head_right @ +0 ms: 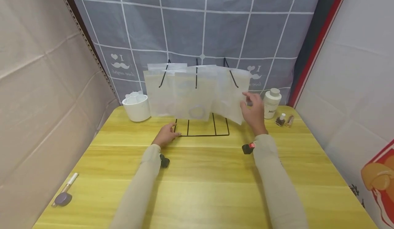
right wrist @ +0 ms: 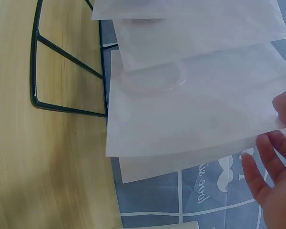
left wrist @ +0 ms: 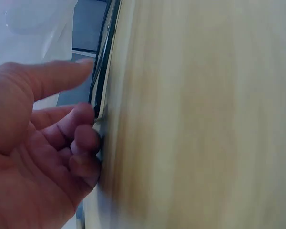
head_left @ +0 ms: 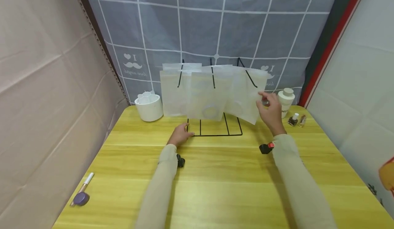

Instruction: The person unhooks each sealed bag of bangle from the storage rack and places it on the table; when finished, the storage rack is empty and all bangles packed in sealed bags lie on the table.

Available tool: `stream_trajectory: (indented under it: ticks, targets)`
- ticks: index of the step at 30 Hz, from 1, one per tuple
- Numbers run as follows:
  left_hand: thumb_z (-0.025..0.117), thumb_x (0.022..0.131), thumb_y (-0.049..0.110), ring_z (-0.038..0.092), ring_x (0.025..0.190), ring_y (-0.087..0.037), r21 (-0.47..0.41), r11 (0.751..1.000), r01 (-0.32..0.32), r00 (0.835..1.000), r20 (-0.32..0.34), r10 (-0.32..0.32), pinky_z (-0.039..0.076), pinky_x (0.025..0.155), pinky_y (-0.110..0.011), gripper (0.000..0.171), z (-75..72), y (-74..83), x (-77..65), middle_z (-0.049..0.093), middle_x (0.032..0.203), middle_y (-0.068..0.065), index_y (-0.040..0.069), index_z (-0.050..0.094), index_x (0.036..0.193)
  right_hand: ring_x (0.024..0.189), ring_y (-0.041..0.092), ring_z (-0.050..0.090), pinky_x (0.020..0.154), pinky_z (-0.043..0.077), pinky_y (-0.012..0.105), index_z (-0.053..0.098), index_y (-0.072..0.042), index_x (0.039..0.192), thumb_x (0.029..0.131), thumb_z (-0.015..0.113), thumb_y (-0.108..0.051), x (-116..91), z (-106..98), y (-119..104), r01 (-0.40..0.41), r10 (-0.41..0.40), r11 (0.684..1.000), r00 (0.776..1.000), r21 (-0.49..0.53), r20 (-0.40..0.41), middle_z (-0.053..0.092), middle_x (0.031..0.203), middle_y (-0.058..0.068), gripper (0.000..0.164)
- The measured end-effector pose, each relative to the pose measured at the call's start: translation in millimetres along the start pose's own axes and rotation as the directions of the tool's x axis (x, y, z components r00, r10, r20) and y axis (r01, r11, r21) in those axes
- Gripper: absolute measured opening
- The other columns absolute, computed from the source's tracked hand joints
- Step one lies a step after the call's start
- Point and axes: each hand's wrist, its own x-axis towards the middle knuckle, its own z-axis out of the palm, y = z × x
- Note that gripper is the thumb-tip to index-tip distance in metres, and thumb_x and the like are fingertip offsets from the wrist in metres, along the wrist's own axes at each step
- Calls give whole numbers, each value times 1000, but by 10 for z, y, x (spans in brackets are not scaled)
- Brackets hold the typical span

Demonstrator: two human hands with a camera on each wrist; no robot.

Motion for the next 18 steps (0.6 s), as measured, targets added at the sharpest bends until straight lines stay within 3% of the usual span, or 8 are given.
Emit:
stream_trajectory:
  ticks: [4, 7, 11, 13, 16, 18]
  targets:
    - [74, 93, 24, 47, 61, -16, 36, 999, 26, 999, -21, -26, 46, 66, -34, 65, 0, 29, 13, 58, 74, -6, 2, 48, 149, 94, 25, 58, 79, 43, 9, 67, 2, 127, 92, 65, 3, 19, 9, -35, 2, -2, 1000, 1000, 16, 14, 63, 107, 25, 35]
    - [76, 92, 23, 50, 67, -17, 61, 998, 34, 999, -37, -32, 52, 82, -40, 65, -3, 59, 8, 62, 80, -11, 1, 50, 147, 95, 21, 59, 81, 44, 11, 66, -1, 131, 93, 65, 0, 38, 12, -59, -11, 9, 1000, 999, 28, 41, 65, 115, 24, 37]
    - [77, 91, 22, 50, 71, -21, 61, 997, 45, 998, -37, -43, 48, 103, -47, 65, -4, 82, -7, 65, 89, -23, 0, 50, 147, 90, 13, 56, 82, 45, 14, 65, -7, 135, 96, 66, -5, 61, 20, -70, -36, 31, 998, 996, 57, 89, 66, 122, 20, 40]
    - [78, 91, 23, 51, 73, -20, 58, 997, 52, 998, -44, -49, 48, 103, -46, 66, -3, 79, -10, 67, 93, -24, 1, 51, 146, 81, 10, 51, 79, 44, 13, 64, -9, 137, 96, 66, -6, 70, 24, -68, -34, 27, 997, 993, 69, 111, 65, 127, 18, 41]
    - [78, 90, 24, 44, 65, -19, 45, 997, 64, 997, -38, -62, 49, 96, -42, 68, -2, 66, 1, 63, 77, -18, 2, 50, 148, 64, 7, 39, 65, 38, 15, 64, -10, 138, 96, 67, -6, 82, 34, -57, -16, 6, 997, 992, 78, 129, 63, 136, 14, 42]
    - [79, 90, 24, 44, 64, -16, 50, 997, 63, 997, -44, -61, 49, 92, -41, 68, -6, 58, 5, 59, 71, -8, 3, 51, 147, 56, 8, 31, 58, 33, 19, 64, -9, 138, 96, 67, -6, 86, 42, -56, 0, -10, 997, 991, 75, 132, 68, 118, 17, 42]
